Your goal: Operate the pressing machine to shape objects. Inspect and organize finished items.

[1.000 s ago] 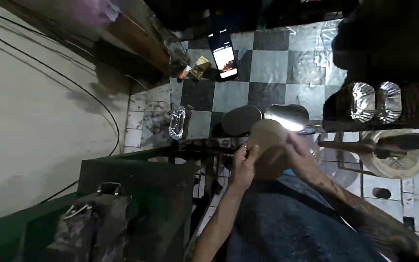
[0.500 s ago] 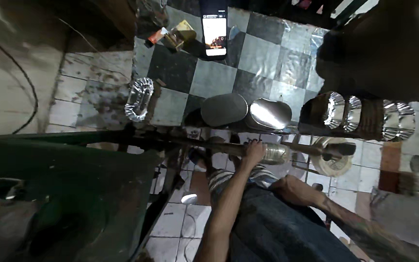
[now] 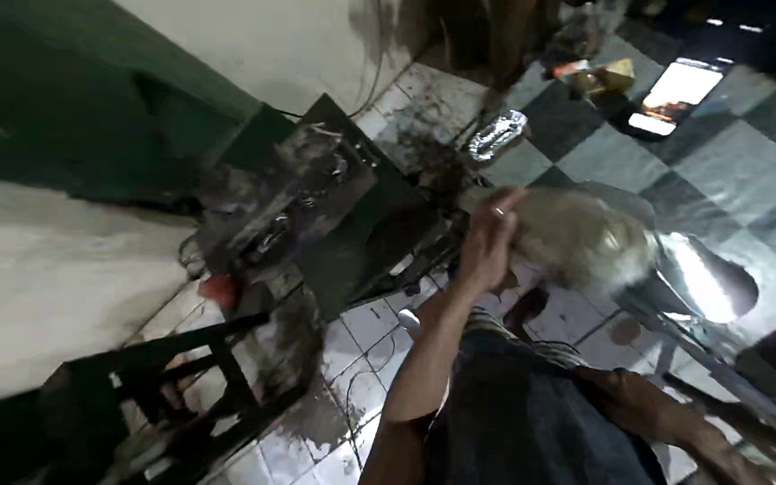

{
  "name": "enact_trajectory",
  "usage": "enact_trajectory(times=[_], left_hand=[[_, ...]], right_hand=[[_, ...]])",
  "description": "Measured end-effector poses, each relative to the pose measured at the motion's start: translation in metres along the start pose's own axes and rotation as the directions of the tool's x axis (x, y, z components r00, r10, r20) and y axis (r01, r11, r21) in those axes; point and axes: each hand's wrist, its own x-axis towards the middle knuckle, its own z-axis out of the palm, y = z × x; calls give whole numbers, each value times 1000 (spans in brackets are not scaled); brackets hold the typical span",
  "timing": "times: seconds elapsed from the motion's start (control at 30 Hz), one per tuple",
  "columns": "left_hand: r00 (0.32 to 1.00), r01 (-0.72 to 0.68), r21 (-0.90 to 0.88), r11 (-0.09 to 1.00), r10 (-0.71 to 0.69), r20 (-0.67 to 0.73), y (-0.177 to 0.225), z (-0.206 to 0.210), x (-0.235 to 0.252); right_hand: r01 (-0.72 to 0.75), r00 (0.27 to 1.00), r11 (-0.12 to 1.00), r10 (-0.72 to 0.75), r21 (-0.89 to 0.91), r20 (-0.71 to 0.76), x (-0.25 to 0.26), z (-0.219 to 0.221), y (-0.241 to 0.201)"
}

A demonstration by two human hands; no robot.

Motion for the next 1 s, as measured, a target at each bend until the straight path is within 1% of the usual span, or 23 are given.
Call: enact_trajectory(times=[0.03,0.1,0.17,0.23,0.27,0.33,0.4,0.43,0.47,0.5,0.53,0.57,0.6,0.63,0.67,0.7,0.73,0.77,0.8,0.83,0.9,0.97,1.0], left_hand=[[992,-10,-10,1000,9,-123,0,-20,16],[935,-111,23,994,112,-337,1,-57,57],[893,-158,-52,986,120,-434,-1,-89,96],[884,-156,-116,981,87,-459,0,-115,121],[894,-107,-83,991,59,-444,1,-123,122],[909,108,181,978,-24,-416,9,-137,102],[901,356,448,820,-173,-398,-3,-162,71],[873,464,512,723,-276,-401,-22,-178,58],[839,537,555,635,-330,-433,-50,-191,47],[826,559,596,576,-325,-461,-81,-200,34],[835,546,625,557,-298,-463,-102,-207,17],[847,521,647,556,-243,-473,-105,-213,-3],[854,506,655,562,-216,-474,-89,-223,-24],[851,522,652,550,-278,-446,-70,-239,-44],[836,548,641,538,-377,-399,-58,-259,-62],[822,560,646,519,-446,-354,-64,-281,-78],[813,559,660,502,-488,-317,-83,-300,-91],[820,541,681,494,-490,-296,-110,-315,-103],[847,511,685,520,-440,-298,-131,-322,-114],[875,480,688,545,-348,-336,-139,-322,-124],[893,432,680,592,-177,-413,-125,-305,-140],[904,403,658,636,-164,-395,-106,-264,-160],[909,397,608,688,-202,-365,-106,-238,-168]], right_hand=[[-8,1000,999,8,-40,-1,6,-5,-7],[-48,999,991,47,-123,-11,17,-14,-28],[-77,996,982,71,-170,-47,27,-23,-54],[-77,994,979,60,-188,-92,42,-35,-82],[-79,992,977,57,-198,-114,49,-38,-97],[-63,992,968,34,-243,-122,65,-43,-124],[-29,993,956,-5,-294,-116,85,-47,-149],[-16,994,948,-18,-316,-103,94,-49,-163],[-5,997,938,-22,-347,-74,105,-52,-178],[9,999,922,-29,-388,-45,115,-54,-194],[34,998,899,-55,-438,-35,123,-57,-213],[68,991,867,-115,-493,-66,130,-59,-232],[133,955,824,-256,-550,-152,137,-59,-250],[218,853,757,-455,-615,-257,147,-60,-264],[288,696,658,-643,-696,-319,159,-65,-279],[329,542,557,-772,-762,-331,174,-75,-298],[346,442,473,-844,-811,-304,191,-88,-316],[348,404,410,-877,-843,-259,209,-102,-331],[339,379,358,-898,-870,-222,230,-116,-344],[316,392,341,-897,-885,-206,251,-127,-355],[228,532,405,-814,-885,-236,279,-134,-380],[161,614,503,-725,-849,-313,288,-109,-406],[138,648,535,-686,-834,-332,288,-98,-420]])
